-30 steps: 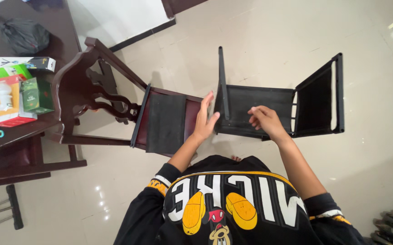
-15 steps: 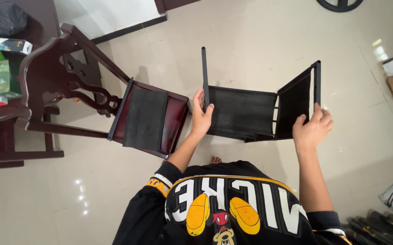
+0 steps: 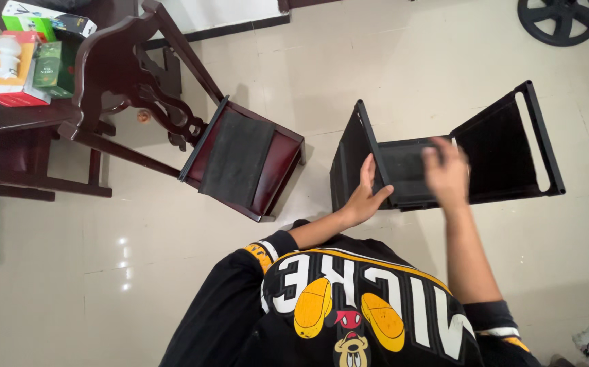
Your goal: The person disassembles a black plastic step stool by removing its legs and side panels. They place the removed parts on a nearby wooden chair and continue to take apart the remaining sections of the stool.
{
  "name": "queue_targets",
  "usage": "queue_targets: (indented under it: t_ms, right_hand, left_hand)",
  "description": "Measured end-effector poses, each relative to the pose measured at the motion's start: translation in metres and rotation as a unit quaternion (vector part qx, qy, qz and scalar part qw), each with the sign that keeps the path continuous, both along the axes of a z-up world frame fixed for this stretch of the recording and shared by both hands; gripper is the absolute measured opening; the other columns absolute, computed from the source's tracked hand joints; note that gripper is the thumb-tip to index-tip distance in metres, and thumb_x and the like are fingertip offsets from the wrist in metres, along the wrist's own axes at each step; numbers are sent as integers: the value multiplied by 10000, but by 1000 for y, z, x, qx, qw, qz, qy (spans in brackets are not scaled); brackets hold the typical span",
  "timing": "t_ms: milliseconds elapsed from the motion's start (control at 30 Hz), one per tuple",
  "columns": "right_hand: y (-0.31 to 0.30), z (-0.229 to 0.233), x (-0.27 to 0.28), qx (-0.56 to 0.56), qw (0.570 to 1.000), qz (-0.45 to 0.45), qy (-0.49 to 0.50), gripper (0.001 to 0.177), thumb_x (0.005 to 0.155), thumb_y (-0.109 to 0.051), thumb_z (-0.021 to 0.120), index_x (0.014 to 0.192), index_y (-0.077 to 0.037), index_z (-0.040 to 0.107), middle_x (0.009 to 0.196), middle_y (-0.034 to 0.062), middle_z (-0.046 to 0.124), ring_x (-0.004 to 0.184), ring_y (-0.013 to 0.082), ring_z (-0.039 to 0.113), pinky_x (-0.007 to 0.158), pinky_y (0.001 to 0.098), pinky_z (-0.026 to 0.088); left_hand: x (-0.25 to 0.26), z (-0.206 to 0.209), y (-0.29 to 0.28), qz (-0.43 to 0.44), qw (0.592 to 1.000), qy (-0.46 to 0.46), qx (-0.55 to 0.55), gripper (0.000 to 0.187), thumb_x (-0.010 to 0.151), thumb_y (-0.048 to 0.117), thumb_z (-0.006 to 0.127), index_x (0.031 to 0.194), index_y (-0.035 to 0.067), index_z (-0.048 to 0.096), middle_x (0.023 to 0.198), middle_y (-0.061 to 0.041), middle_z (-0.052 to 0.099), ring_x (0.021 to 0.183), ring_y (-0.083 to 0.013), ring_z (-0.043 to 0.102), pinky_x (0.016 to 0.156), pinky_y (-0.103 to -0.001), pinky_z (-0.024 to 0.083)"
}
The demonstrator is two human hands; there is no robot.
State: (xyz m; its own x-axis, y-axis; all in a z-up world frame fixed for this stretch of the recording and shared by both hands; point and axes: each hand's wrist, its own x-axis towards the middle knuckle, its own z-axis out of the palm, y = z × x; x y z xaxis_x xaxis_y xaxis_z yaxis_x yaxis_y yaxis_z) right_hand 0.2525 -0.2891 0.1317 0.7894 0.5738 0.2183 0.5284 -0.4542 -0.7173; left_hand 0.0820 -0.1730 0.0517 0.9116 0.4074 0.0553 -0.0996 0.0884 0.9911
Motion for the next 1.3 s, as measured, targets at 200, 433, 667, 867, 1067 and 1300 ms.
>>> queue_targets:
  t_ms: [200, 433, 667, 867, 1067, 1300]
  right_hand:
    - [71, -5, -57, -71, 991, 99, 54, 467, 990, -165, 633, 1423, 5, 589, 1237, 272, 684, 1155, 387, 663, 982, 422, 509]
    - [68, 25, -75, -110, 973, 57, 193, 447, 929, -94, 655, 1372, -58, 606, 1073, 208, 738, 931, 329, 724, 836, 405, 561]
    - [73, 52, -78, -185, 955, 98, 209, 437, 917, -211, 711, 1316, -68, 603, 1012, 188, 760, 943, 294, 739, 823, 369, 554]
    - [137, 20, -85, -90, 994, 61, -17, 368, 947, -250, 682, 1236, -33, 616, 1011, 212, 750, 904, 354, 731, 802, 419, 578]
    - [158, -10, -93, -170, 980, 17, -106, 224, 1001, -215, 641, 1003, 6, 605, 910, 204, 714, 783, 406, 698, 695, 479, 569]
    - [143, 15, -73, -162, 976, 122, -81, 182, 915, -190, 672, 1020, -42, 658, 897, 167, 716, 790, 394, 690, 661, 482, 544]
  left_hand:
    - [0, -28, 29, -17, 980, -72, -184, 542, 1082, 78, 493, 1561, -26, 262, 1618, -256, 386, 1536, -330, 362, 1242, -433, 327]
    - [1, -29, 126, 68, 997, -27, 35, 343, 1015, 87, 568, 1338, -22, 531, 1308, -263, 606, 1231, -429, 601, 1027, -463, 503]
    - [34, -42, 174, -72, 955, -17, 287, 318, 1027, 136, 592, 1339, 83, 561, 1176, -219, 680, 1104, -463, 640, 940, -473, 500]
    - [35, -47, 170, -120, 965, 3, 232, 296, 1023, 104, 541, 1314, 65, 578, 1094, -247, 695, 1046, -443, 650, 879, -467, 525]
    - [35, -36, 175, -78, 960, 14, 268, 297, 962, 73, 571, 1244, 95, 664, 992, -245, 699, 946, -455, 658, 796, -488, 538]
    - [42, -44, 183, -132, 951, -39, 278, 285, 943, 85, 592, 1220, 74, 659, 991, -242, 691, 928, -465, 643, 767, -495, 527]
